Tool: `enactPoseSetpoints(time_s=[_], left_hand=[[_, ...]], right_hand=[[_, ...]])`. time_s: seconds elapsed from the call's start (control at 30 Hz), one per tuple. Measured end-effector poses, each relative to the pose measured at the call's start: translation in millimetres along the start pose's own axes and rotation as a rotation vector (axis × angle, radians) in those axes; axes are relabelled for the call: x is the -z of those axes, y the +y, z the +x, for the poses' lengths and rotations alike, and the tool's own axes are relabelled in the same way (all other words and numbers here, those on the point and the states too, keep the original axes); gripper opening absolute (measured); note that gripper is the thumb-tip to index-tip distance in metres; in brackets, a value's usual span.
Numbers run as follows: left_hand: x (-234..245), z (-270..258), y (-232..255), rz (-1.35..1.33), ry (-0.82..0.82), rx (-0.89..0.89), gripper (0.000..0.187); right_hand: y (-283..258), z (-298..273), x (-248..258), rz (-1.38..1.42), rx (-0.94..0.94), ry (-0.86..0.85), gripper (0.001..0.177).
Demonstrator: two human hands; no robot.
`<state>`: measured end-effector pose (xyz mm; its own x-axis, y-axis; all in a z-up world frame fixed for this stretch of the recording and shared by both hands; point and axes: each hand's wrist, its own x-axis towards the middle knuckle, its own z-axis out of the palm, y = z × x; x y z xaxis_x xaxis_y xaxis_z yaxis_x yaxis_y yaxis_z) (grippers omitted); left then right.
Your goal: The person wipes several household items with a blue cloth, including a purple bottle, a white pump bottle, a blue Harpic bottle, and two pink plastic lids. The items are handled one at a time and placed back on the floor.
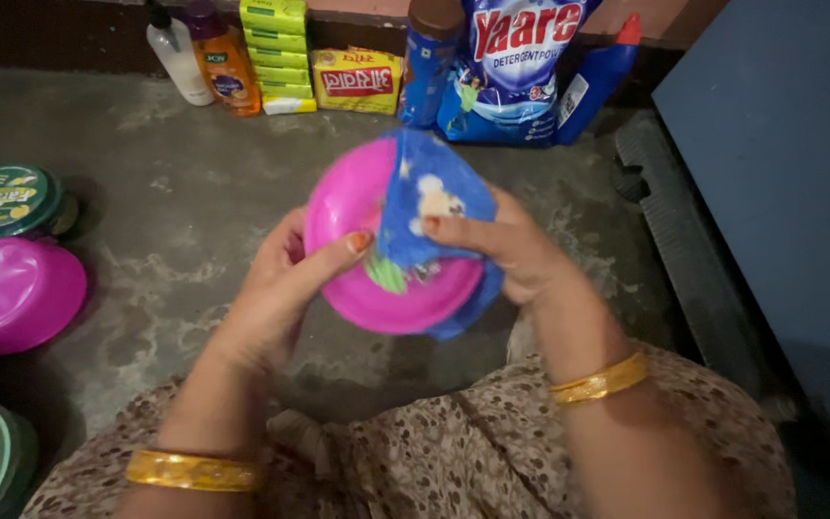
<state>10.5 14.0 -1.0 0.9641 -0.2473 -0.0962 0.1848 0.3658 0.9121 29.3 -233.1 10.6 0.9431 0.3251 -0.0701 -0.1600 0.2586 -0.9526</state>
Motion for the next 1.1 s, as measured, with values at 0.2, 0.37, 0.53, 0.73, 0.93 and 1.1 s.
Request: enactPoseSetpoints(time_s=[0.2, 0.37, 0.53, 0.73, 0.93, 1.1], left_hand=[[-7.1, 0.4, -12.4, 0.173, -0.050, 0.133, 0.063], [-23.0, 2.8, -30.0, -0.115, 0.164, -0.004, 0.057], [-23.1, -1.9, -27.4, -0.278, 0.273, -0.033, 0.053], [-7.8, -1.1, -7.2, 0.091, -0.007, 0.020, 0.057], [-8.7, -4.0, 0.6, 0.200, -0.118, 0.292, 0.065], [-3.9, 2.0, -8.5, 0.138, -0.023, 0.199, 0.066]], right_hand=[[22.5, 3.0, -0.2, -0.070, 0.180, 0.130, 0.041], [48.8, 6.7, -22.4, 0.220, 0.174, 0.418, 0.037], [39.3, -12.3, -49.3, 0.261, 0.025, 0.258, 0.042], [-9.2, -21.7, -3.8, 0.007, -0.055, 0.061, 0.050], [18.1, -25.7, 11.5, -0.170, -0.082, -0.057, 0.049], [21.7, -8.0, 19.8, -0.731, -0.099, 0.399, 0.048]])
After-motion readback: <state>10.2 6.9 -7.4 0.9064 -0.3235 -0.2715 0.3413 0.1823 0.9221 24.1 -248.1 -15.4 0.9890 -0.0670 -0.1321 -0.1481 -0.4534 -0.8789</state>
